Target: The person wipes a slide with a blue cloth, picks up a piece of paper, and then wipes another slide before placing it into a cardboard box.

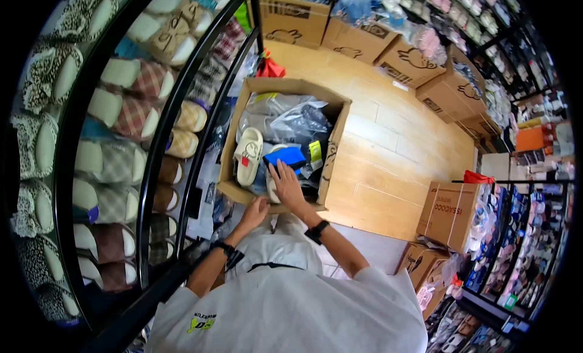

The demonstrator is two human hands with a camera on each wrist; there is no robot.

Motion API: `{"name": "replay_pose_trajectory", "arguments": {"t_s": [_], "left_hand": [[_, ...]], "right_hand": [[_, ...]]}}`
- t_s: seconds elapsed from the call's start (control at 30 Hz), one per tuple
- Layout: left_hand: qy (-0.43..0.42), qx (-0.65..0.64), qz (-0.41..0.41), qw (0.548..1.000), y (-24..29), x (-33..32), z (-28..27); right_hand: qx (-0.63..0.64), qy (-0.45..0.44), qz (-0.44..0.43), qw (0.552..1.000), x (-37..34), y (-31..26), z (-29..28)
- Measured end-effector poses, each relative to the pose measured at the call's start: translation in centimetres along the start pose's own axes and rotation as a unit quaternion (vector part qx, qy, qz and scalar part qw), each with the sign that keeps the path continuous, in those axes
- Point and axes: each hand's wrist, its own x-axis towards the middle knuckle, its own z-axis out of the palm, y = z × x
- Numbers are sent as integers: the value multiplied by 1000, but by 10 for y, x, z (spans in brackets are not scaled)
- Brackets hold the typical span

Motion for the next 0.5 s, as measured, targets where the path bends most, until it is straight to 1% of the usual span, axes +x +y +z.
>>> {"name": "replay_pose_trajectory", "arguments": {"t_s": [0.03,0.07,0.13,0.17,0.2,0.23,0.27,0.3,0.33,0.37,0.4,0.43,0.47,0.5], "left_hand": [[-5,34,48,998,-6,1,-4],[-17,34,62,997,-5,-1,-6],[-28,-65,19,997,4,-3,-9],[-54,-64,37,996,9,1,-12],[-72,-50,8,996,14,6,-12],[-94,-32,-22,995,18,8,-12],[-133,-25,-8,991,20,10,-9],[-120,60,51,990,24,14,-5],[-104,138,124,977,34,24,2],[-151,176,106,967,42,29,10],[-159,234,131,950,59,31,19],[-160,289,157,931,75,31,26],[-195,300,168,919,84,32,33],[-235,329,188,895,98,33,40]], "right_hand": [[15,13,9,1000,-10,-2,-4],[32,23,23,999,-28,-6,-6],[62,68,17,996,-61,-4,0],[66,53,32,996,-81,-2,8],[70,30,38,996,-99,-3,1],[86,7,75,994,-118,-4,2],[106,-14,117,987,-141,-10,4],[101,3,159,982,-168,-15,11],[112,-5,173,978,-196,-14,22],[119,-7,189,975,-223,-10,30],[121,-22,250,960,-256,-13,42],[129,6,299,945,-289,-20,61],[137,35,343,929,-317,-28,74],[148,53,400,903,-341,-41,75]]}}
